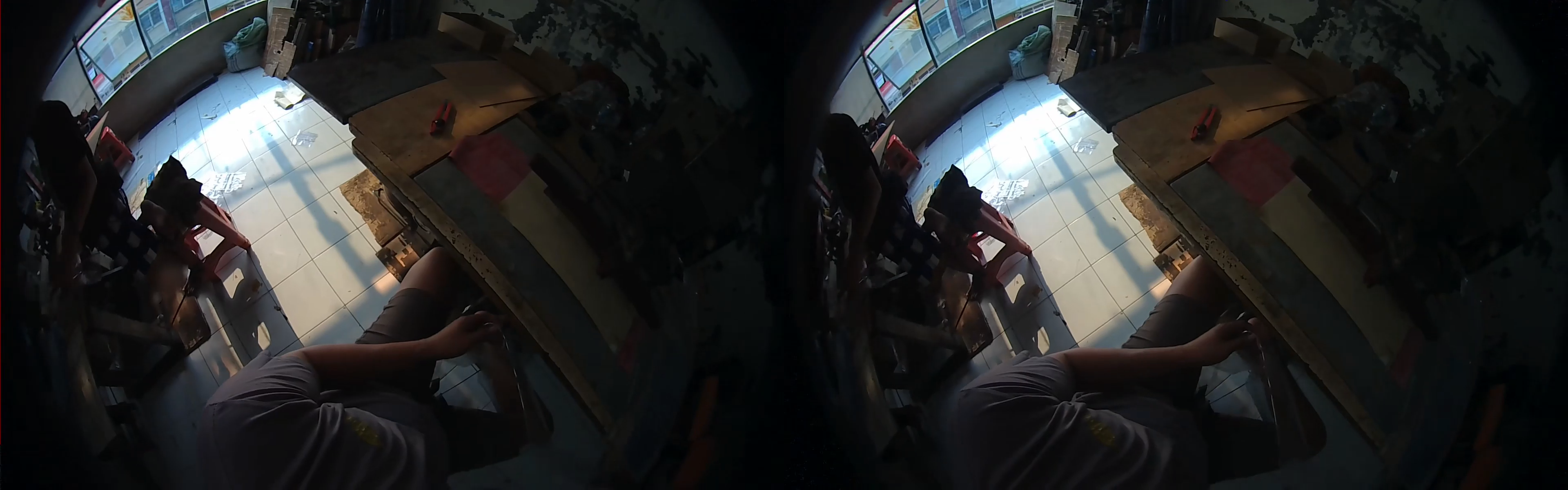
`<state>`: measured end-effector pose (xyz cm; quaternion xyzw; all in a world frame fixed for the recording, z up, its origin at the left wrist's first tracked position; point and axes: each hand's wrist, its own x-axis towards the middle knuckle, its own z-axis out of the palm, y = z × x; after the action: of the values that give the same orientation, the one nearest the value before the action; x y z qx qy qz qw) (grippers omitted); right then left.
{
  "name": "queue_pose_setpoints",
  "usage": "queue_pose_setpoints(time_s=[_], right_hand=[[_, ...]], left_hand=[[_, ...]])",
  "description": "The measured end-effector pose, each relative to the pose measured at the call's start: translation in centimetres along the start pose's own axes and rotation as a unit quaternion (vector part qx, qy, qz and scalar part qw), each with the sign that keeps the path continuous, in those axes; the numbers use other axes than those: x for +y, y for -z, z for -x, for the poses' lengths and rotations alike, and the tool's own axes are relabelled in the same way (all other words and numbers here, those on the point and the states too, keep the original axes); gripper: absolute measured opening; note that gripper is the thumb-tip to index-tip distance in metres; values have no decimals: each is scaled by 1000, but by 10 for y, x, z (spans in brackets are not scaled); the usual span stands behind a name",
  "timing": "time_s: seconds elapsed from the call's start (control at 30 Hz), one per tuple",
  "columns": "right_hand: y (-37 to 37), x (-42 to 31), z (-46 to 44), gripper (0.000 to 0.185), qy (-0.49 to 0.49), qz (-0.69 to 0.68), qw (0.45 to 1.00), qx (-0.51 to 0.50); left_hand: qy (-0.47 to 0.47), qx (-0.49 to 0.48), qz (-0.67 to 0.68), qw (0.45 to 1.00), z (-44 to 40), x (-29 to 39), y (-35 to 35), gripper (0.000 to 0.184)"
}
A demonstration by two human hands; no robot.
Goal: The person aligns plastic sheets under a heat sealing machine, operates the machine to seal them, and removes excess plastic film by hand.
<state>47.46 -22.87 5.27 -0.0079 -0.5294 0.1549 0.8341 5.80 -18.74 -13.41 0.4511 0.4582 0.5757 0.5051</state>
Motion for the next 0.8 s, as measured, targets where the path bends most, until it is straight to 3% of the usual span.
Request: queue_pose_setpoints(time_s=[0.03,0.07,0.1,0.13,0.2,0.23,0.3,0.37,0.4,0.53,0.57,0.63,0.67,0.77,0.8], right_hand=[[-1,-6,-4,32,-2,1,1000,-10],[-18,-11,-10,32,-5,6,1000,-20],[-34,-10,-7,37,11,106,993,57],[-39,-15,-10,40,1,192,974,117],[-25,-16,-7,47,-23,339,908,244],[0,-21,-4,46,-38,387,888,243],[81,-43,7,43,-51,496,857,133],[131,-70,9,40,-43,620,783,-24],[140,-72,13,40,-15,716,692,-92],[137,-58,18,42,-100,473,871,86],[84,-38,14,52,-126,487,843,191],[96,-32,17,43,-68,541,836,62],[98,-28,18,40,-37,563,826,-3],[38,-5,6,42,-95,508,825,230],[37,-5,8,42,-102,528,812,226]], left_hand=[[-4,-22,36,999,-7,-1,4,33],[5,-22,-15,1000,-6,24,10,32],[-2,-34,-51,998,-9,47,16,33],[65,-44,-41,996,-10,72,21,34],[-51,-45,-171,983,-17,66,30,29],[-39,-92,-222,970,-16,71,36,27],[-16,-184,-320,929,-12,90,46,23],[-21,-220,-304,927,-5,103,55,20],[-28,-236,-296,925,-5,111,61,19],[-83,-250,-269,927,-10,153,83,20],[-106,-233,-272,928,-12,156,86,20],[-130,-173,-296,930,-14,162,87,23],[-98,-163,-284,940,-14,167,87,25],[-2,-139,-230,963,-19,184,88,33],[6,-126,-228,966,-19,186,88,32]])
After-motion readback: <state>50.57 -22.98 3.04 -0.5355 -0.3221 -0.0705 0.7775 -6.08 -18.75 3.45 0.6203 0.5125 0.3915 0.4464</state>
